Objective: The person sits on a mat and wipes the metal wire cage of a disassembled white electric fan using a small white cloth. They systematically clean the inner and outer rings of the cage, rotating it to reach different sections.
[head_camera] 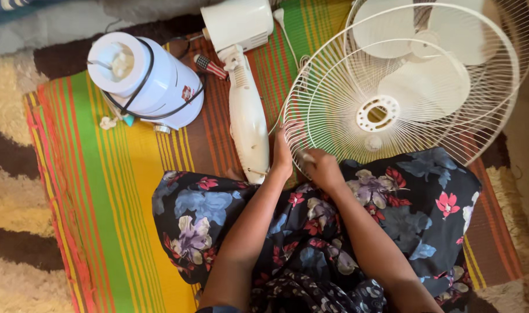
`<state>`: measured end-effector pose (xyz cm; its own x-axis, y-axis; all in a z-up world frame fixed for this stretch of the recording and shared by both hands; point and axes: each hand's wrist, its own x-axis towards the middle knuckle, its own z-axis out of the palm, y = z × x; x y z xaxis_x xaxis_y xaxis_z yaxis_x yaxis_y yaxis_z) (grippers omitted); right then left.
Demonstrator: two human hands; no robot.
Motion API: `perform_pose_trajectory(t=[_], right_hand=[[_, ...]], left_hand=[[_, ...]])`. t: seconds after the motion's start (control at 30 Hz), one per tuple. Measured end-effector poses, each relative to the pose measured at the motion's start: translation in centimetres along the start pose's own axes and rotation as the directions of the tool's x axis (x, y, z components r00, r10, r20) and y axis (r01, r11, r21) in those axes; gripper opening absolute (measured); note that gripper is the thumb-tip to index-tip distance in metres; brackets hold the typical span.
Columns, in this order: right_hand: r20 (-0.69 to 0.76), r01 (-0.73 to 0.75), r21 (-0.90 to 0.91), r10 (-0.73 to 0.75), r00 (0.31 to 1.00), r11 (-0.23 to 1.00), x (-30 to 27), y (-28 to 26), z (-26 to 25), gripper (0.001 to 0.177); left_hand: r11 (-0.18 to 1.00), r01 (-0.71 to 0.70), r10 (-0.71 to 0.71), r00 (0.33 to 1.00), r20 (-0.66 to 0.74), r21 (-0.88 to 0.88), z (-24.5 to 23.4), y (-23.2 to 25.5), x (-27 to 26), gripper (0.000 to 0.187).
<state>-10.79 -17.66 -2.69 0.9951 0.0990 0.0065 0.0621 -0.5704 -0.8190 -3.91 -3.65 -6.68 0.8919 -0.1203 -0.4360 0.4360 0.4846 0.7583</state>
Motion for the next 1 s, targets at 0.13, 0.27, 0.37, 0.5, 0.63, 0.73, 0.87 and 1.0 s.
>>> perform_pose_trajectory(t=[0.13, 0.27, 0.37, 0.5, 0.63, 0.73, 0.87, 1.0], right_hand=[[-0.221, -0.015, -0.087, -0.004, 0.975, 0.996, 1.6, 0.1, -0.6, 0.025], [-0.206, 0.034, -0.066, -0.047, 0.977, 0.997, 2.1, -0.2, 1.1, 0.025], [-0.208, 0.055, -0.031, -0.06, 0.976, 0.998, 2.1, -0.2, 2.6, 0.028], [0.039, -0.263, 0.242, 0.261, 0.965, 0.934, 2.2, -0.2, 2.1, 0.023], [0.013, -0.178, 0.26, 0.181, 0.983, 0.949, 1.9, -0.3, 2.1, 0.025], [-0.107, -0.032, 0.115, 0.045, 0.993, 0.993, 2.6, 0.1, 2.6, 0.025], [-0.186, 0.051, -0.019, -0.054, 0.981, 0.998, 3.5, 0.0, 2.1, 0.024], [-0.26, -0.008, -0.11, -0.021, 0.965, 0.994, 3.7, -0.9, 0.9, 0.025]], left_hand=[[0.997, -0.049, 0.049, 0.999, 0.003, 0.057, 0.2, -0.2, -0.3, 0.056], [0.999, -0.027, 0.026, 0.999, 0.019, 0.039, 0.4, 0.1, 0.2, 0.053], [1.0, -0.013, 0.012, 1.0, 0.007, 0.028, 0.6, 0.2, 0.2, 0.053], [0.999, 0.033, -0.033, 0.998, -0.045, 0.005, 1.3, 1.1, -0.2, 0.052], [0.99, 0.14, -0.139, 0.986, -0.089, 0.0, 1.6, 2.0, -0.9, 0.055], [0.99, 0.14, -0.137, 0.985, -0.103, 0.018, 1.3, 1.3, -0.3, 0.058], [0.996, -0.004, 0.011, 0.997, -0.082, 0.092, 0.5, -0.4, 0.7, 0.056], [0.991, 0.065, -0.049, 0.988, -0.144, 0.113, 0.1, -0.1, 1.0, 0.059]])
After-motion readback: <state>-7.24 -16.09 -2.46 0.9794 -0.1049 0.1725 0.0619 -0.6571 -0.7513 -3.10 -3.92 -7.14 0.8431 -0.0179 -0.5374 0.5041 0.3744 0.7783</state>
